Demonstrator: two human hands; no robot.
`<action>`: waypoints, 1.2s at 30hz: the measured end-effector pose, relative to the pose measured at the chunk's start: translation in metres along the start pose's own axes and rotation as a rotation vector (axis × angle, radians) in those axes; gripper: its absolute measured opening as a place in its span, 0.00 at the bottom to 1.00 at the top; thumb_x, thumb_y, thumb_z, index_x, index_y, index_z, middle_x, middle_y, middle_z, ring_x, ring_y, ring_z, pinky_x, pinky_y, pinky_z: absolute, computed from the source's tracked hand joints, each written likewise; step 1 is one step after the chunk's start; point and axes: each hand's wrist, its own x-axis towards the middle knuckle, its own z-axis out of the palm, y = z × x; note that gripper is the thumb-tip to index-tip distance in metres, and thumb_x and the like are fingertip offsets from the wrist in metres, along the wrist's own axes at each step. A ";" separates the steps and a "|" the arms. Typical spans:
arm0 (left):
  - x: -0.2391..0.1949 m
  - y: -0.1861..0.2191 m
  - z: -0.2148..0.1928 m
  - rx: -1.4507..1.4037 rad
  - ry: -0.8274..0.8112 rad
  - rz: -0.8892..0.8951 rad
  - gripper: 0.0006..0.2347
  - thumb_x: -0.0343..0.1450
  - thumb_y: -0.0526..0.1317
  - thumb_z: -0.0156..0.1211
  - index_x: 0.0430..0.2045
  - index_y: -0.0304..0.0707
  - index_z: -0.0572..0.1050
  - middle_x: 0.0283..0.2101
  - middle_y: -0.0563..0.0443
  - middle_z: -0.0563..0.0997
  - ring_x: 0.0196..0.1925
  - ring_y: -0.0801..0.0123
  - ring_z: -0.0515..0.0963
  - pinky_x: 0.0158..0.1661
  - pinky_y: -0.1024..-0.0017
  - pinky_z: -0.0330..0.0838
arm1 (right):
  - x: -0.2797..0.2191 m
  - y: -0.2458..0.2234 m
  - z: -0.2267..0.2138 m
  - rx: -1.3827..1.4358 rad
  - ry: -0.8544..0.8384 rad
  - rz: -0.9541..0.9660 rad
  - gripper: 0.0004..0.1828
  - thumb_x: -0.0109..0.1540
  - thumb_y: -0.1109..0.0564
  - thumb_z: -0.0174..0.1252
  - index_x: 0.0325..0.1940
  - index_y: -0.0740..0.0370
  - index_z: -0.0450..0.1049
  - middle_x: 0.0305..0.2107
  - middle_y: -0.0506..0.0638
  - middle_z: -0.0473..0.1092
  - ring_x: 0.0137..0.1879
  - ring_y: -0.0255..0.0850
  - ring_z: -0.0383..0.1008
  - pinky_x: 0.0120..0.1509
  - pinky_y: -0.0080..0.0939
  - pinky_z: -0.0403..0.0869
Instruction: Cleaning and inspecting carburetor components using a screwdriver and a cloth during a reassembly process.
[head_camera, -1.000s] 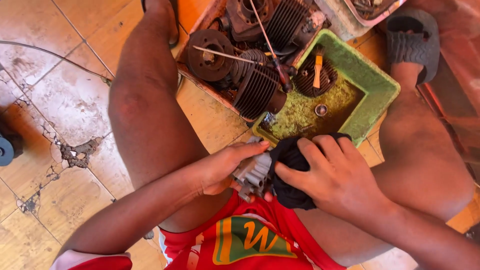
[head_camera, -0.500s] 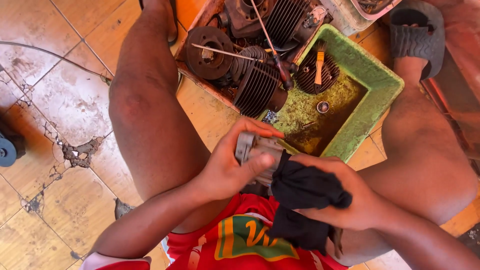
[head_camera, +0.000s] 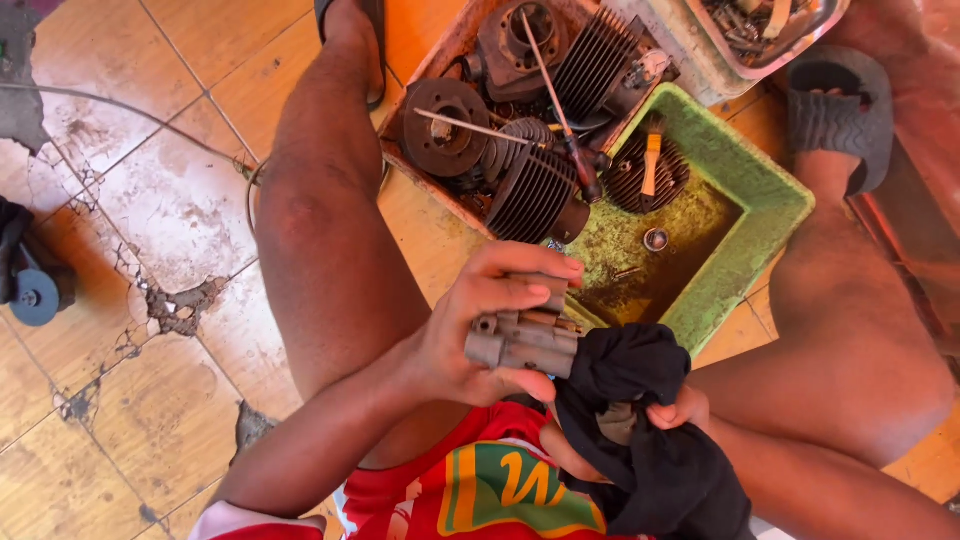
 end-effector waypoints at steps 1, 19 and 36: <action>0.003 -0.001 0.005 -0.271 0.107 -0.097 0.25 0.74 0.47 0.69 0.61 0.47 0.61 0.65 0.43 0.68 0.64 0.54 0.76 0.66 0.54 0.77 | 0.001 -0.011 0.000 -0.018 0.006 -0.028 0.20 0.53 0.66 0.64 0.48 0.74 0.75 0.36 0.56 0.78 0.31 0.38 0.74 0.36 0.35 0.74; -0.010 -0.007 -0.004 -1.345 0.212 -1.119 0.22 0.79 0.51 0.49 0.50 0.22 0.72 0.40 0.31 0.82 0.36 0.52 0.84 0.35 0.52 0.85 | 0.057 -0.008 0.012 -1.140 -0.093 -0.441 0.21 0.52 0.56 0.63 0.48 0.64 0.75 0.44 0.56 0.70 0.41 0.53 0.72 0.45 0.47 0.71; -0.004 0.001 0.017 -0.397 0.102 -0.777 0.19 0.80 0.52 0.34 0.50 0.34 0.65 0.44 0.43 0.77 0.37 0.71 0.80 0.40 0.72 0.77 | 0.056 0.006 0.039 -0.856 0.200 -0.320 0.37 0.47 0.57 0.67 0.59 0.71 0.68 0.65 0.68 0.58 0.68 0.63 0.67 0.71 0.55 0.68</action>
